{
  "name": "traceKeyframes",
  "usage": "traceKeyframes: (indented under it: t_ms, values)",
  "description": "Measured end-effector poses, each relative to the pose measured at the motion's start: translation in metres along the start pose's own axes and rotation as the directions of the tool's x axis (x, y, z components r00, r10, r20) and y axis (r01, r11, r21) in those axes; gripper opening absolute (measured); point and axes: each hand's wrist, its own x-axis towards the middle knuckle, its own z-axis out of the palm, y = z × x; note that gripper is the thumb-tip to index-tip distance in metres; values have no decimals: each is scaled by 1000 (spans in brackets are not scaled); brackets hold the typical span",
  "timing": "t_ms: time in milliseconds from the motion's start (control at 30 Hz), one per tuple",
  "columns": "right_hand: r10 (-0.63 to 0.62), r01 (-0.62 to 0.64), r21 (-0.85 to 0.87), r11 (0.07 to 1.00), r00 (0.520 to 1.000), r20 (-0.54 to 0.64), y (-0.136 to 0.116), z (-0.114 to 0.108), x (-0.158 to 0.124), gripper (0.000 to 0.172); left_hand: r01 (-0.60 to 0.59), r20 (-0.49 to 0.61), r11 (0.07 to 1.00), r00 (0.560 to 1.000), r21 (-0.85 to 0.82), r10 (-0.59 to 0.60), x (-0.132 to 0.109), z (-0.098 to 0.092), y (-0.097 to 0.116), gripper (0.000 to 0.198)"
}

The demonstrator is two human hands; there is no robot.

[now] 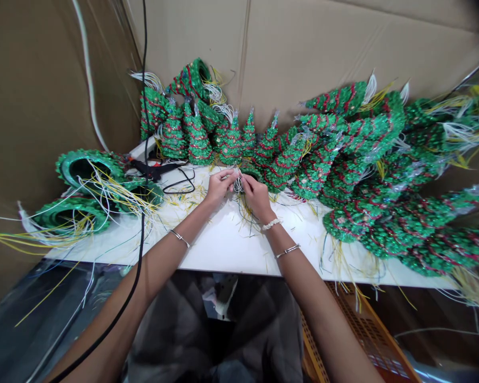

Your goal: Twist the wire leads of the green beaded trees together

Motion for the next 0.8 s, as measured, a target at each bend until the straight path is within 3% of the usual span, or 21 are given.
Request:
traceKeyframes:
  t_ms: [233, 467, 800]
  values:
    - [-41, 42, -36, 998, 999, 28, -4, -3, -1, 38, -13, -4, 1000, 1000, -5, 13, 1, 0, 1, 47]
    - [4, 17, -184, 983, 994, 113, -9, -7, -1, 37, -17, -5, 1000, 1000, -9, 17, 2, 0, 0, 46]
    - [-59, 79, -190, 979, 992, 112, -6, -8, 0, 38, 10, -6, 1000, 1000, 18, -10, 1, 2, 4, 43]
